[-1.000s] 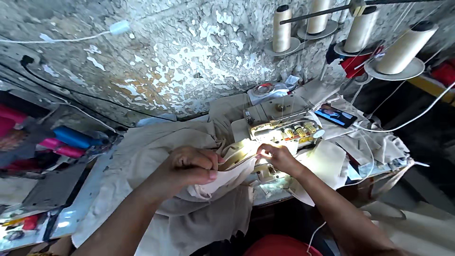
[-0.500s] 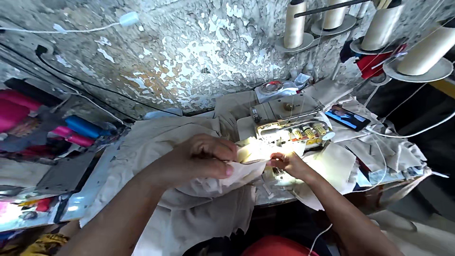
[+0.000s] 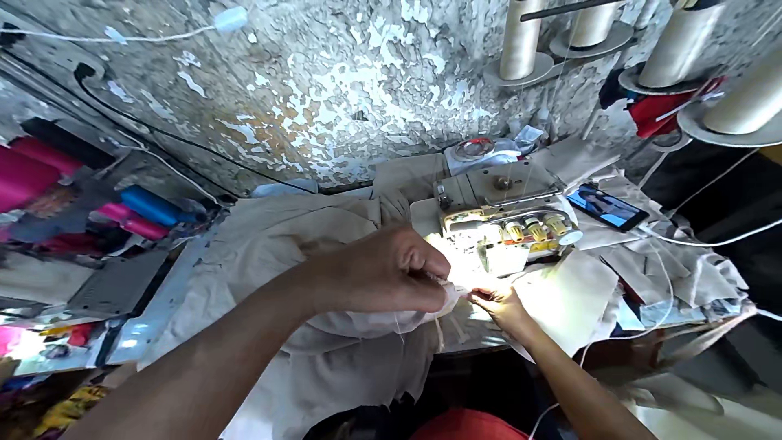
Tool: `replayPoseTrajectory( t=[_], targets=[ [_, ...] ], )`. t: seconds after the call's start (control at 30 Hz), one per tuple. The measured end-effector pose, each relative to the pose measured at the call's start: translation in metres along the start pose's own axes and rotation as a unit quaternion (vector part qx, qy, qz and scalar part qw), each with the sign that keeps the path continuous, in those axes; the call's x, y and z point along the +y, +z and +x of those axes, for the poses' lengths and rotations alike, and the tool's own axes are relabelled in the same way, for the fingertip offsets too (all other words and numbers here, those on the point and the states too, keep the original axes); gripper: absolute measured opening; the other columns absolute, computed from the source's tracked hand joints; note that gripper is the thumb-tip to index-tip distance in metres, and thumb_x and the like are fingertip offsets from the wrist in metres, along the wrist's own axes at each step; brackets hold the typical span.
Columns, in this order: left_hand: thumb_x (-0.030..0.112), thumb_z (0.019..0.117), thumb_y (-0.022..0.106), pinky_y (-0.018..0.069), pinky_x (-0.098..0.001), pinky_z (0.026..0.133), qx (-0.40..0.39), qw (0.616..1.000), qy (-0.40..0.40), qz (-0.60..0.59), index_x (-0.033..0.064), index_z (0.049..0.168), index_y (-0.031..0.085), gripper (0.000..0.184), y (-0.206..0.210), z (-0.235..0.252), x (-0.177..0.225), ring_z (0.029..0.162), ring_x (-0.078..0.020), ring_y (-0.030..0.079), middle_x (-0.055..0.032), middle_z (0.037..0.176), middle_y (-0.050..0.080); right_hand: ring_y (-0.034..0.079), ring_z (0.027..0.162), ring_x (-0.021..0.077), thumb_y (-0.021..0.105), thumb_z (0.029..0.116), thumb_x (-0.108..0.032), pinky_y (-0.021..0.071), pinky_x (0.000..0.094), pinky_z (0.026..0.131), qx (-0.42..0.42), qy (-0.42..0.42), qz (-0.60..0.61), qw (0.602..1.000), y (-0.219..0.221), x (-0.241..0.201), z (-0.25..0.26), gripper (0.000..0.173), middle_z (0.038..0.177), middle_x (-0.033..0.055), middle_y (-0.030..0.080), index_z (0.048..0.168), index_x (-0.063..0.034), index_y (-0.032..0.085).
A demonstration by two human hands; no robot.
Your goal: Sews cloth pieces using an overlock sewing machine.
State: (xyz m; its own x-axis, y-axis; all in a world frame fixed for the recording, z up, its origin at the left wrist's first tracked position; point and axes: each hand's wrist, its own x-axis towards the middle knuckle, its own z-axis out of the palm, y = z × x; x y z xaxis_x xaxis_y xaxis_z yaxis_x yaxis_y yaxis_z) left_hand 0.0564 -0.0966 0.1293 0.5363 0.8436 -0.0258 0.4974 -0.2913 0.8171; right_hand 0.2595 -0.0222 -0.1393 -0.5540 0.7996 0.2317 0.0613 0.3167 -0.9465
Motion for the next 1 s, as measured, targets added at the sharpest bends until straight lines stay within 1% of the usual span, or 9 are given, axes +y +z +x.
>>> replayPoseTrajectory(
  t=[0.1,0.23,0.47,0.53,0.63,0.73,0.77,0.9,1.0],
  targets=[
    [0.009,0.0869,0.065,0.0350,-0.0084,0.044,-0.007,0.999,-0.010,0.032,0.0104,0.067,0.065,0.020,0.002,0.000,-0.001,0.049,0.0084,0.046,0.0103,0.055,0.052,0.069,0.087,0.0081,0.070,0.0923,-0.013,0.0557,0.0264,0.085,0.003,-0.020,-0.032,0.999,-0.001,0.005,0.007,0.017,0.095,0.0116,0.075,0.094,0.0018,0.078],
    [0.014,0.0888,0.066,0.0366,-0.0100,0.044,0.005,0.996,-0.032,0.083,0.0129,0.069,0.066,0.020,0.009,-0.002,-0.002,0.051,0.0079,0.047,0.0107,0.057,0.054,0.073,0.096,0.0281,0.070,0.0895,-0.011,0.0567,0.0472,0.088,0.036,-0.065,-0.097,0.992,0.001,0.005,0.015,0.016,0.102,0.0188,0.075,0.096,0.0017,0.079],
    [0.019,0.0907,0.064,0.0323,-0.0136,0.043,0.053,0.985,-0.062,0.154,0.0163,0.065,0.062,0.026,0.014,-0.003,-0.007,0.049,0.0050,0.043,0.0112,0.055,0.049,0.071,0.098,0.0361,0.071,0.0881,-0.012,0.0550,0.0565,0.084,0.040,-0.107,-0.140,0.983,-0.004,0.008,0.028,0.016,0.103,0.0209,0.074,0.094,-0.0007,0.080],
    [0.020,0.0904,0.063,0.0309,-0.0147,0.043,0.064,0.981,-0.064,0.173,0.0171,0.063,0.061,0.027,0.014,-0.004,-0.009,0.048,0.0044,0.042,0.0113,0.054,0.046,0.071,0.092,0.0309,0.072,0.0885,-0.013,0.0563,0.0531,0.082,0.011,-0.112,-0.126,0.986,-0.007,0.005,0.031,0.015,0.099,0.0179,0.074,0.093,-0.0006,0.079],
    [0.020,0.0926,0.063,0.0308,-0.0160,0.044,0.084,0.982,-0.077,0.153,0.0162,0.063,0.061,0.029,0.012,-0.003,-0.011,0.049,0.0030,0.042,0.0104,0.055,0.047,0.071,0.096,0.0221,0.071,0.0929,-0.017,0.0552,0.0461,0.090,-0.049,-0.059,-0.092,0.993,-0.018,-0.012,0.031,0.019,0.101,0.0137,0.075,0.099,-0.0006,0.079],
    [0.017,0.0940,0.061,0.0293,-0.0163,0.047,0.118,0.979,-0.116,0.119,0.0177,0.063,0.058,0.031,0.009,0.005,-0.009,0.050,0.0048,0.040,0.0124,0.054,0.045,0.061,0.079,0.0004,0.066,0.0968,-0.013,0.0518,0.0198,0.078,-0.085,0.006,-0.019,0.996,-0.019,-0.013,0.029,0.021,0.089,0.0060,0.071,0.104,0.0047,0.073],
    [0.015,0.0943,0.061,0.0301,-0.0163,0.048,0.134,0.976,-0.129,0.116,0.0171,0.063,0.060,0.031,0.008,0.008,-0.009,0.051,0.0050,0.041,0.0126,0.055,0.046,0.059,0.075,-0.0025,0.063,0.0970,-0.009,0.0507,0.0157,0.075,-0.090,0.021,0.011,0.996,-0.017,-0.012,0.028,0.020,0.086,0.0049,0.069,0.106,0.0073,0.070],
    [0.015,0.0976,0.061,0.0344,-0.0219,0.052,0.178,0.957,-0.172,0.153,0.0126,0.068,0.064,0.029,-0.003,0.016,-0.011,0.054,0.0009,0.044,0.0092,0.058,0.050,0.061,0.076,-0.0071,0.069,0.0926,-0.009,0.0516,0.0134,0.076,-0.071,0.033,0.100,0.992,-0.011,-0.011,0.031,0.013,0.085,-0.0046,0.070,0.100,0.0006,0.073],
    [0.017,0.0977,0.063,0.0357,-0.0261,0.055,0.166,0.947,-0.192,0.198,0.0134,0.068,0.064,0.030,-0.013,0.022,-0.011,0.057,-0.0018,0.045,0.0082,0.059,0.051,0.058,0.071,-0.0084,0.074,0.0897,-0.009,0.0498,0.0121,0.071,-0.066,0.028,0.131,0.989,-0.011,-0.019,0.032,0.006,0.080,-0.0086,0.069,0.090,-0.0027,0.075]
  ],
)
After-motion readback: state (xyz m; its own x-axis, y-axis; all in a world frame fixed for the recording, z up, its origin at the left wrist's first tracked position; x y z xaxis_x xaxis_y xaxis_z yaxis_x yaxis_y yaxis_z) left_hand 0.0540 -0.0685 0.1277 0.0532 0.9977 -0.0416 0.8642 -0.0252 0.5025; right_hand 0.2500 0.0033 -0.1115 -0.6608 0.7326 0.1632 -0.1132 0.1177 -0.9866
